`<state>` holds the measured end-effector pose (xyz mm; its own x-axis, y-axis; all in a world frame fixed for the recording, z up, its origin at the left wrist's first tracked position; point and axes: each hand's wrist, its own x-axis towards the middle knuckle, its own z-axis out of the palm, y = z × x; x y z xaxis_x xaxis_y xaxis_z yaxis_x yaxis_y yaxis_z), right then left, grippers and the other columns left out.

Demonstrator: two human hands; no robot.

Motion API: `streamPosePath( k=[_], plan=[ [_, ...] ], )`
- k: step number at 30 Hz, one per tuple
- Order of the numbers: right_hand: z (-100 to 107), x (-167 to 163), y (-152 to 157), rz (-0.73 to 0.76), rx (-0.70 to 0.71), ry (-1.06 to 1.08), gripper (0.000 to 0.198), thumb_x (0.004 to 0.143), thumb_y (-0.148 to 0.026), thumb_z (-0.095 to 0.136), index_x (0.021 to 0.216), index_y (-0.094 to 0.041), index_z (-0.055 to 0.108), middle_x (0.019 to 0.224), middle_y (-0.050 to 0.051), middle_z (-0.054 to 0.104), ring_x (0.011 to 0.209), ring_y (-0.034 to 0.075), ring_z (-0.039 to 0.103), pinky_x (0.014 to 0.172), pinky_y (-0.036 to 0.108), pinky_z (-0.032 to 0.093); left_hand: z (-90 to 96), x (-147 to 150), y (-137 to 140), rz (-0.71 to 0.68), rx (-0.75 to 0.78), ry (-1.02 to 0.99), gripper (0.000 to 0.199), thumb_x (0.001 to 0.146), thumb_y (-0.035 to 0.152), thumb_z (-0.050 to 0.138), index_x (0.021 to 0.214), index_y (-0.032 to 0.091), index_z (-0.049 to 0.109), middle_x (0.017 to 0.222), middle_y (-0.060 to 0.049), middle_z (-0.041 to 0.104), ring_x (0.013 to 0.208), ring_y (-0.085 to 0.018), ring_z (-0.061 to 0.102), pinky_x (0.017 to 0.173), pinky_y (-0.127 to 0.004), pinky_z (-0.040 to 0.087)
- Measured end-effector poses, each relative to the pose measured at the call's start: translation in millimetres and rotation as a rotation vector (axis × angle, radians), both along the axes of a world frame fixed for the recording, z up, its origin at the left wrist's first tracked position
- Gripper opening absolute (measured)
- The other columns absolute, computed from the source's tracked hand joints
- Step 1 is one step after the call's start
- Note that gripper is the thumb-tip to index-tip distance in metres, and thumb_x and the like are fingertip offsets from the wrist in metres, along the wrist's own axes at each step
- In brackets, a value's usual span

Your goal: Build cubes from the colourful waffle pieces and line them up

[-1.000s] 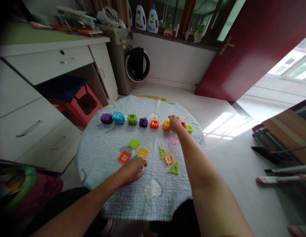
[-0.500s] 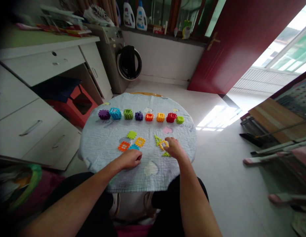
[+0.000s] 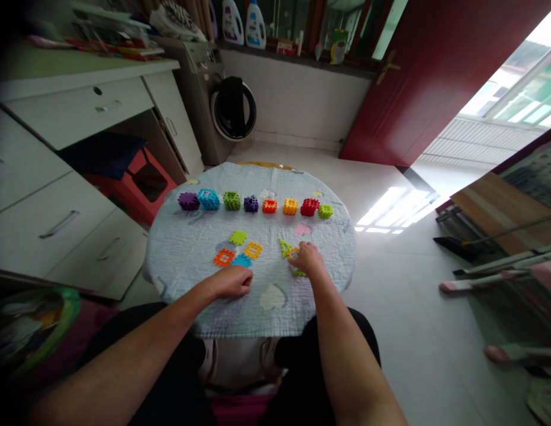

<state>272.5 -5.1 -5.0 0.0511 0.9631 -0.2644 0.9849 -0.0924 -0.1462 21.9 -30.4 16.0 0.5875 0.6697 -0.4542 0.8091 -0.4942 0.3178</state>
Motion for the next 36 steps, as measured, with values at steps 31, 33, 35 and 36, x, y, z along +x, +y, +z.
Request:
streamPosePath(
  k=[31, 33, 35, 36],
  plan=[
    [11, -16, -4, -0.056, 0.018, -0.008, 0.041, 0.073, -0.036, 0.064, 0.107, -0.016, 0.057, 0.107, 0.014, 0.055, 0.097, 0.026, 0.057, 0.077, 0.032, 0.042, -35.3, 17, 30, 0.314, 0.489, -0.101, 0.021, 0.087, 0.014, 0.045, 0.100, 0.016, 0.062, 0.101, -0.010, 0.063, 0.095, -0.022, 0.059, 0.083, -0.034, 0.043],
    [13, -15, -4, -0.053, 0.074, 0.032, 0.041, 0.073, -0.034, 0.063, 0.108, -0.016, 0.057, 0.105, 0.013, 0.055, 0.095, 0.025, 0.057, 0.078, 0.032, 0.042, -35.3, 17, 31, 0.300, 0.500, -0.107, 0.021, 0.086, 0.014, 0.046, 0.099, 0.016, 0.062, 0.100, -0.010, 0.063, 0.095, -0.023, 0.058, 0.083, -0.035, 0.043],
    [14, -15, -5, -0.025, 0.115, 0.093, 0.042, 0.072, -0.032, 0.063, 0.109, -0.015, 0.057, 0.104, 0.012, 0.055, 0.093, 0.023, 0.056, 0.080, 0.031, 0.042, -35.1, 16, 32, 0.274, 0.536, -0.111, 0.018, 0.085, 0.020, 0.051, 0.098, 0.015, 0.063, 0.101, -0.011, 0.062, 0.097, -0.025, 0.056, 0.084, -0.036, 0.043],
    [15, -16, -6, -0.003, 0.130, 0.126, 0.042, 0.071, -0.030, 0.063, 0.110, -0.015, 0.056, 0.103, 0.011, 0.055, 0.092, 0.022, 0.056, 0.081, 0.031, 0.041, -34.8, 16, 32, 0.265, 0.554, -0.109, 0.018, 0.084, 0.024, 0.054, 0.097, 0.015, 0.063, 0.101, -0.011, 0.062, 0.098, -0.026, 0.055, 0.085, -0.037, 0.043]
  ],
)
